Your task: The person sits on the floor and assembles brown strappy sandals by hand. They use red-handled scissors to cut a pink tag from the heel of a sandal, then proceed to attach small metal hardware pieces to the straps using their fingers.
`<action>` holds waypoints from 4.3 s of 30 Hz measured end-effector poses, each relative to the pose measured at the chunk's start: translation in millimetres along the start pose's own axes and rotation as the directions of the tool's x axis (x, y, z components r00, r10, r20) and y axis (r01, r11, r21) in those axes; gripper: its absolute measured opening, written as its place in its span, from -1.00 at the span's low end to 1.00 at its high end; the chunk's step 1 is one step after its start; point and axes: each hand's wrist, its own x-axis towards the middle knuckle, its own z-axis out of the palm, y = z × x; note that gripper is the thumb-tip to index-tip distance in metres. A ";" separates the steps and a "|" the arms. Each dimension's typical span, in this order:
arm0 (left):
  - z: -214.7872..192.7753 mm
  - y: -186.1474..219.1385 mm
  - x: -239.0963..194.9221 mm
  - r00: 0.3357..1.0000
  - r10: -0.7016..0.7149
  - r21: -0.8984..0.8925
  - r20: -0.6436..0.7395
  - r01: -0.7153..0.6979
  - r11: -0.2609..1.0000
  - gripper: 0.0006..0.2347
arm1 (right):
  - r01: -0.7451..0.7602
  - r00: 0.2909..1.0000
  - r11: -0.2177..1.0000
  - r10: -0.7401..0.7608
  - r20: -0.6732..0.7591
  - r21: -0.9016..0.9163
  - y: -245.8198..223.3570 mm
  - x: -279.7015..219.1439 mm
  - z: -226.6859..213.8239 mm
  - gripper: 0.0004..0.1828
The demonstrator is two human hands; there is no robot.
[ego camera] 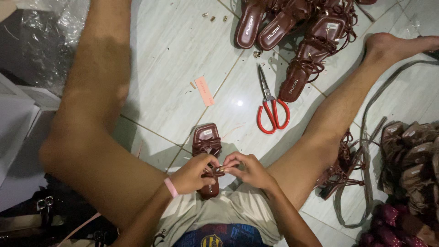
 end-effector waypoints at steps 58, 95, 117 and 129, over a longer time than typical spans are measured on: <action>24.8 9.9 -18.7 0.949 0.181 0.246 -0.258 -0.117 0.962 -0.82 | 0.145 0.985 0.972 -0.124 0.116 -0.187 -10.6 14.2 -6.6 -0.89; 22.5 8.1 -8.5 0.965 -0.035 0.026 -0.260 0.043 0.999 -0.61 | -0.040 0.999 0.996 0.041 -0.009 0.081 0.8 6.2 -0.4 -0.83; 35.1 -3.6 -10.6 0.942 0.013 0.046 -0.336 0.003 0.999 -0.65 | -0.247 0.968 0.943 0.252 0.003 0.222 31.6 9.9 3.8 -0.86; 24.3 -0.5 -3.2 0.957 0.090 0.133 -0.277 -0.055 0.990 -0.60 | -0.158 0.976 0.976 0.178 -0.129 0.150 31.0 11.8 -1.5 -0.77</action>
